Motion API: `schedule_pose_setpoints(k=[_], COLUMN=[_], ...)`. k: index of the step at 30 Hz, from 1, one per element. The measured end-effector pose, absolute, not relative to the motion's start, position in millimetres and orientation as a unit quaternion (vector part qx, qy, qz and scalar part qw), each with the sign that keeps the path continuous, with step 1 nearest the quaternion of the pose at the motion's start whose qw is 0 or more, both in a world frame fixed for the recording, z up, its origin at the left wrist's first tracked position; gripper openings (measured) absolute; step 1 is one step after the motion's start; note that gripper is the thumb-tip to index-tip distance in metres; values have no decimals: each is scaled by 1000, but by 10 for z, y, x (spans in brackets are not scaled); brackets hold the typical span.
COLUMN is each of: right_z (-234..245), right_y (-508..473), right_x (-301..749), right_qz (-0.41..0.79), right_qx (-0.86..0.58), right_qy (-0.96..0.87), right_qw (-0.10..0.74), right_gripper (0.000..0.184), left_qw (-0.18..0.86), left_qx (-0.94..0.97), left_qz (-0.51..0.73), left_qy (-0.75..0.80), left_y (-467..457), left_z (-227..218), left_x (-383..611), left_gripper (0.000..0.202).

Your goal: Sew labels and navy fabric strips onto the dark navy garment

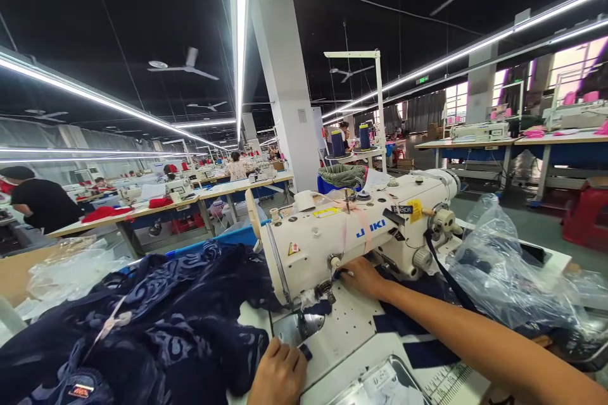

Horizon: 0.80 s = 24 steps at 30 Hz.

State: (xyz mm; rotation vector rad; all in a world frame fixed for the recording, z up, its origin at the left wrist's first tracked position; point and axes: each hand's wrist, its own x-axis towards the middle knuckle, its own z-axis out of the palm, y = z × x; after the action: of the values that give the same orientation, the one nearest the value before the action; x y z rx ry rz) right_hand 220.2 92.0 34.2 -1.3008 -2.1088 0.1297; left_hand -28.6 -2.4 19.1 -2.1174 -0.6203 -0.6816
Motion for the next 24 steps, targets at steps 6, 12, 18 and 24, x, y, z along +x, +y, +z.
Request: schedule_pose_setpoints(k=[6, 12, 18, 24], right_z=[376, 425, 426, 364], right_y=[715, 395, 239, 204], right_x=[2409, 2216, 1766, 1646], right_qz=[120, 203, 55, -56], right_qx=[-481, -406, -266, -324], right_qy=[-767, -805, -951, -926], right_qw=[408, 382, 149, 187], right_gripper=[20, 22, 30, 25], left_qw=[404, 381, 355, 350], left_qx=[-844, -864, -876, -880], left_qz=[-249, -176, -126, -124], left_qy=[-249, -278, -302, -295], left_y=[-13, -91, -154, -131], left_z=[163, 209, 254, 190], left_x=[-287, -285, -264, -271], left_gripper=[36, 24, 21, 18])
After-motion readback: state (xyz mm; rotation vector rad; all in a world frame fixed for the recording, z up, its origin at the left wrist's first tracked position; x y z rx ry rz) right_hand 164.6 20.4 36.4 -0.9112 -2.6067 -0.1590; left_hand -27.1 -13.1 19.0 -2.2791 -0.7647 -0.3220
